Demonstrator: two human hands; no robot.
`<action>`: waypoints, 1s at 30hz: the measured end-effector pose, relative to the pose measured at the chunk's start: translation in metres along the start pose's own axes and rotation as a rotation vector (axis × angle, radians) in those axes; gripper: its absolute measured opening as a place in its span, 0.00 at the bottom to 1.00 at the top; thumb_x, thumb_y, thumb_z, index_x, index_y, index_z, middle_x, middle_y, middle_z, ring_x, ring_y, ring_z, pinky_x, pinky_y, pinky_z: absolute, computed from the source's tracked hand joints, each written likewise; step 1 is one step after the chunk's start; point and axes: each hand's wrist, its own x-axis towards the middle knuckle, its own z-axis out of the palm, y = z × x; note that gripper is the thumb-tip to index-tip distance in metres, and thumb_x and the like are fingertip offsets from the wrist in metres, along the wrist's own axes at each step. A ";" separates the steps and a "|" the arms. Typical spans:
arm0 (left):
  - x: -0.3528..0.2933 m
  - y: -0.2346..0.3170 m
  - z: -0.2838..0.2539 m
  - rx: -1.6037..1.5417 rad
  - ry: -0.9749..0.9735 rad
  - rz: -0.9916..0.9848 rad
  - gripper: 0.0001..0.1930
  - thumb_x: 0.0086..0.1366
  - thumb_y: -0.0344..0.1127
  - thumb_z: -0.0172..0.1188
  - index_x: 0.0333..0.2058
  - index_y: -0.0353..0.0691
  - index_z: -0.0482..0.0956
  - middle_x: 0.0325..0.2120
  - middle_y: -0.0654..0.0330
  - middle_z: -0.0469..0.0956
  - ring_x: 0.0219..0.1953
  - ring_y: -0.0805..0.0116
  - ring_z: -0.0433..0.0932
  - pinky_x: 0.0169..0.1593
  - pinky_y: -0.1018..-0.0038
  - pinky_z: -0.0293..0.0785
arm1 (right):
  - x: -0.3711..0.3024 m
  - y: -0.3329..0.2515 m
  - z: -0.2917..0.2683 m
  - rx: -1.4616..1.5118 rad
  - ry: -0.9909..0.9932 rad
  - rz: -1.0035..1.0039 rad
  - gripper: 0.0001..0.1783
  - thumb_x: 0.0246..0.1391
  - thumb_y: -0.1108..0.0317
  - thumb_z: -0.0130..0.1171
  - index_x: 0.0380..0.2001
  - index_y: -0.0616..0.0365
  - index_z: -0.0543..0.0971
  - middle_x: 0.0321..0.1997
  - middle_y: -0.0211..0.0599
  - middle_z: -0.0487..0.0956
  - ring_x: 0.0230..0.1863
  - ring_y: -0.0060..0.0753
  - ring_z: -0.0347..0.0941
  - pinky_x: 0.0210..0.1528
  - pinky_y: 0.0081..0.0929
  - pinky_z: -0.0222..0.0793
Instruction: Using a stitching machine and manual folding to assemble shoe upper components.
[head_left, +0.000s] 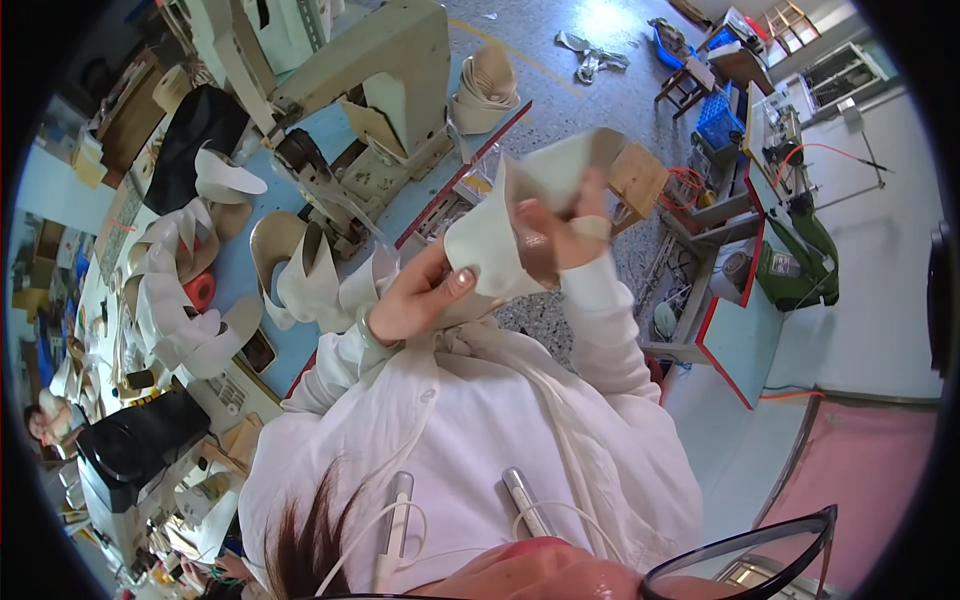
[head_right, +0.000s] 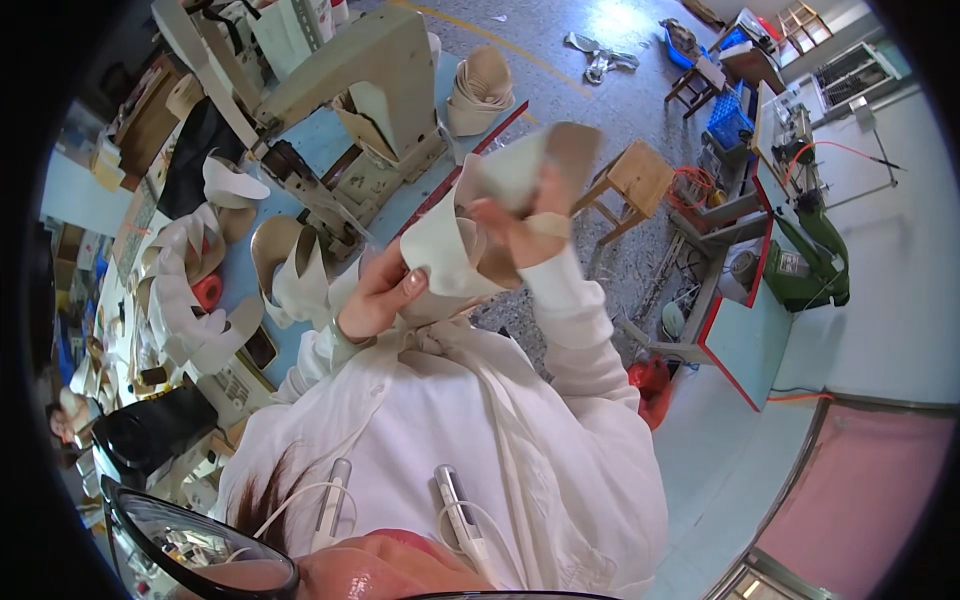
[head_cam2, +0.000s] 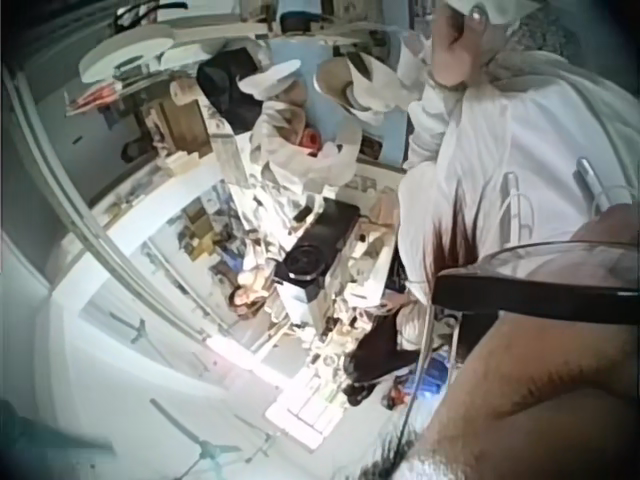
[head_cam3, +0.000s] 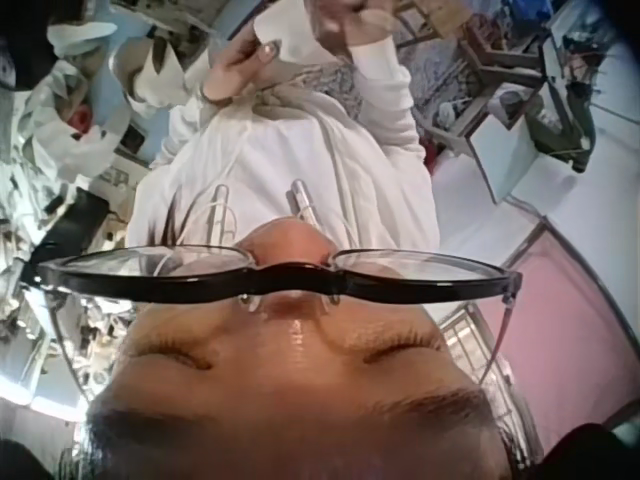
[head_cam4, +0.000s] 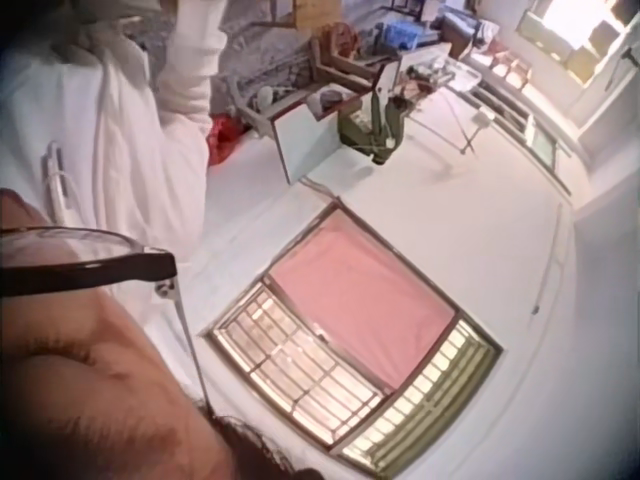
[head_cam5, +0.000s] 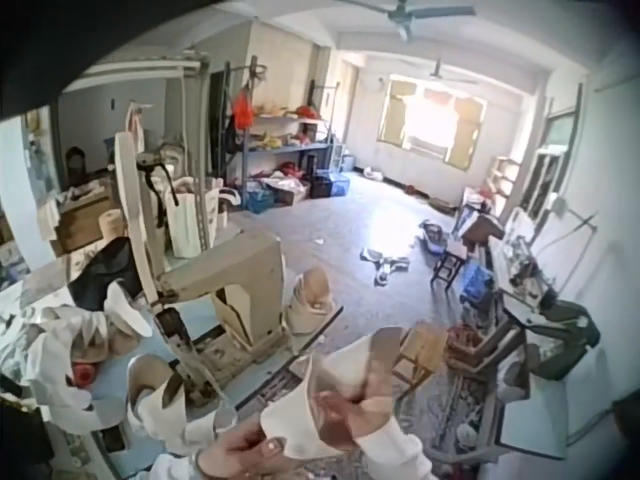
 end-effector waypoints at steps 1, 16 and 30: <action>0.004 0.000 0.000 -0.001 0.045 0.016 0.25 0.66 0.36 0.54 0.59 0.36 0.59 0.51 0.59 0.69 0.53 0.70 0.67 0.56 0.71 0.61 | -0.005 -0.001 0.012 -0.039 -0.054 0.008 0.27 0.47 0.71 0.65 0.49 0.63 0.66 0.42 0.37 0.76 0.41 0.24 0.73 0.42 0.22 0.72; 0.024 -0.017 0.001 0.271 0.073 -0.054 0.21 0.69 0.39 0.49 0.56 0.35 0.61 0.43 0.61 0.70 0.47 0.73 0.69 0.50 0.73 0.66 | -0.037 -0.009 -0.003 -0.148 -0.352 0.143 0.48 0.46 0.59 0.68 0.63 0.64 0.52 0.56 0.43 0.70 0.56 0.29 0.66 0.55 0.30 0.63; 0.026 -0.027 -0.013 0.097 0.022 -0.198 0.16 0.66 0.39 0.54 0.45 0.33 0.77 0.36 0.64 0.76 0.40 0.75 0.72 0.45 0.75 0.67 | -0.029 -0.001 -0.013 -0.450 -0.036 -0.511 0.23 0.38 0.78 0.69 0.42 0.61 0.77 0.38 0.44 0.81 0.37 0.36 0.79 0.40 0.29 0.74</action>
